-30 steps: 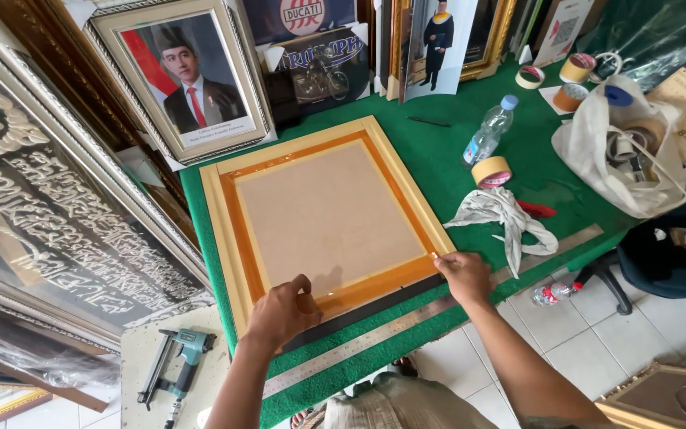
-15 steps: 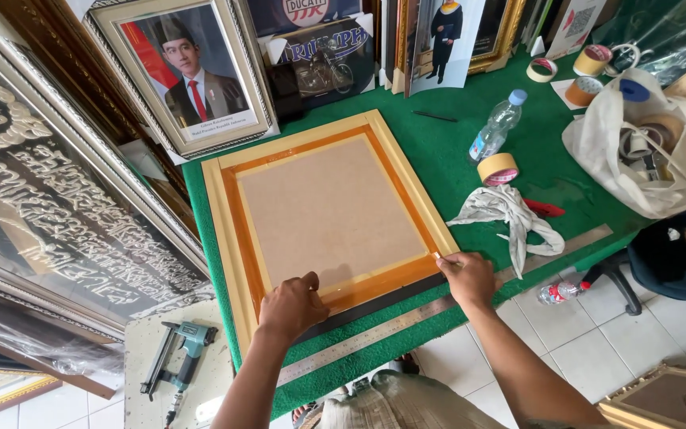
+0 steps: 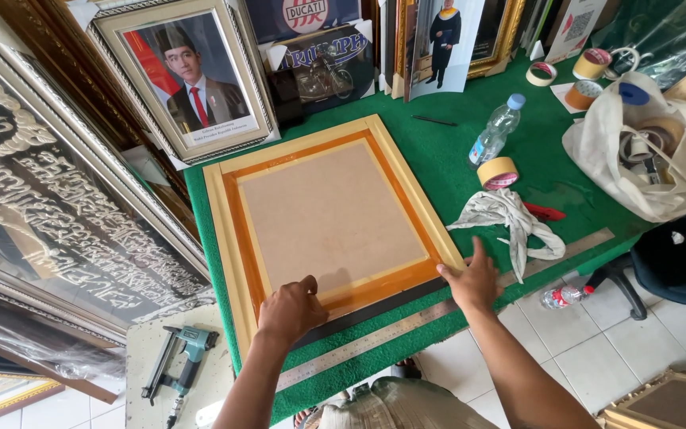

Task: The person is finishing the framing process by applying tape to the back of the frame, cleaning the glass, and inserting the photograph.

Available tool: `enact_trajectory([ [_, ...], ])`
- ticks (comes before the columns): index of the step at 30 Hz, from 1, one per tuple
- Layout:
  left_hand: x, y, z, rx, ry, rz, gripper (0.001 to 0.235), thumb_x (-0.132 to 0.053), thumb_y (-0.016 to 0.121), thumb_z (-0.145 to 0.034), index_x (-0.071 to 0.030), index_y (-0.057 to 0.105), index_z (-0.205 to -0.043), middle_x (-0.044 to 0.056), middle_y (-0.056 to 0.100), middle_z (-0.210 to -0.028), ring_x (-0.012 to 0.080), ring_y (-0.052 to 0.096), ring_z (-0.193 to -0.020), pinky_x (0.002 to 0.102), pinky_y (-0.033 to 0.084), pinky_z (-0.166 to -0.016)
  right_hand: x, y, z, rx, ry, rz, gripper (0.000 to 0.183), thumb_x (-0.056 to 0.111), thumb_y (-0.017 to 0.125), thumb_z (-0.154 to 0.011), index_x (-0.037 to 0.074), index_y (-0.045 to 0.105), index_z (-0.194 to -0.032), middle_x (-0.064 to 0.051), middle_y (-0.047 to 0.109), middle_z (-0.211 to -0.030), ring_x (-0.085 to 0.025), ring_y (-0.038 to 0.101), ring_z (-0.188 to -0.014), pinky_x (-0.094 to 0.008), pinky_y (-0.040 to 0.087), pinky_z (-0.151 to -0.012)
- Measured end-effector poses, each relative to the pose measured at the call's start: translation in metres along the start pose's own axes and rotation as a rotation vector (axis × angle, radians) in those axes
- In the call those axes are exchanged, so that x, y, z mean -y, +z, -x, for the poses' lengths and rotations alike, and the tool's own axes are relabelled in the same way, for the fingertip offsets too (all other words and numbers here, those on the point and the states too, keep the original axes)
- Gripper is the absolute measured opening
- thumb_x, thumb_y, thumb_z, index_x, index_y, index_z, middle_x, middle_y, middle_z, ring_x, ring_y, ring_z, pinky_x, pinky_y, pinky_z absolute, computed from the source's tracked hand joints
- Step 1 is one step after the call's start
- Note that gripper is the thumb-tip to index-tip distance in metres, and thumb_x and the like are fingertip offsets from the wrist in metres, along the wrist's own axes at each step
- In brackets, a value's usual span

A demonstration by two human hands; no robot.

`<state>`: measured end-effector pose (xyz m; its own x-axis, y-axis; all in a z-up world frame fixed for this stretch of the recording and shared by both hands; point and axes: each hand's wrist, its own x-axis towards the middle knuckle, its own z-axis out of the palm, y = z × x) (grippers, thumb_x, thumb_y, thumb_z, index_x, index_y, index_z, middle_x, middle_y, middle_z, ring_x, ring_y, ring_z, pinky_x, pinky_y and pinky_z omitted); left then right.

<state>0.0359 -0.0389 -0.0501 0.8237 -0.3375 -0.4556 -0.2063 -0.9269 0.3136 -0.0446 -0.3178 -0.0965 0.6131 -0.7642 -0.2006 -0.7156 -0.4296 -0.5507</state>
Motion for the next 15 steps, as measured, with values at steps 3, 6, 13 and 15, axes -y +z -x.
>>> enact_trajectory([
  [3,0.000,0.001,0.000,-0.005,0.013,-0.006,0.037,-0.027,0.051,-0.065,-0.017,0.058,-0.099,0.009,0.064,-0.090,0.0301,0.062,-0.090,0.043,0.050,-0.076,-0.018,0.014,-0.017,0.007,0.050,0.043,0.082,0.044,0.067,-0.067,0.024,0.028,-0.136,-0.007,0.049,-0.113,-0.035,0.041,-0.109,-0.058,0.033,-0.082],
  [6,0.003,0.005,-0.006,-0.005,0.025,-0.018,0.037,-0.029,0.053,-0.064,-0.016,0.057,-0.099,0.009,0.064,-0.091,0.0301,0.062,-0.090,0.043,0.050,-0.076,-0.012,0.021,-0.024,0.027,0.134,0.078,0.083,0.058,0.060,-0.068,0.021,0.029,-0.135,-0.010,0.045,-0.118,-0.036,0.038,-0.111,-0.058,0.032,-0.082],
  [13,-0.001,0.004,-0.005,-0.009,0.019,-0.048,0.037,-0.029,0.054,-0.064,-0.016,0.057,-0.099,0.009,0.064,-0.090,0.0305,0.062,-0.090,0.043,0.050,-0.076,-0.029,0.029,-0.039,0.064,0.119,0.097,0.076,0.056,0.056,-0.073,0.020,0.029,-0.135,-0.011,0.043,-0.119,-0.036,0.037,-0.112,-0.058,0.031,-0.084],
  [15,-0.003,0.003,-0.002,-0.013,0.009,-0.072,0.034,-0.029,0.052,-0.068,-0.019,0.057,-0.099,0.007,0.064,-0.089,0.0300,0.063,-0.089,0.041,0.050,-0.075,-0.045,0.033,-0.043,0.077,0.053,0.071,0.075,0.053,0.056,-0.074,0.021,0.028,-0.136,-0.008,0.045,-0.116,-0.036,0.039,-0.110,-0.056,0.031,-0.084],
])
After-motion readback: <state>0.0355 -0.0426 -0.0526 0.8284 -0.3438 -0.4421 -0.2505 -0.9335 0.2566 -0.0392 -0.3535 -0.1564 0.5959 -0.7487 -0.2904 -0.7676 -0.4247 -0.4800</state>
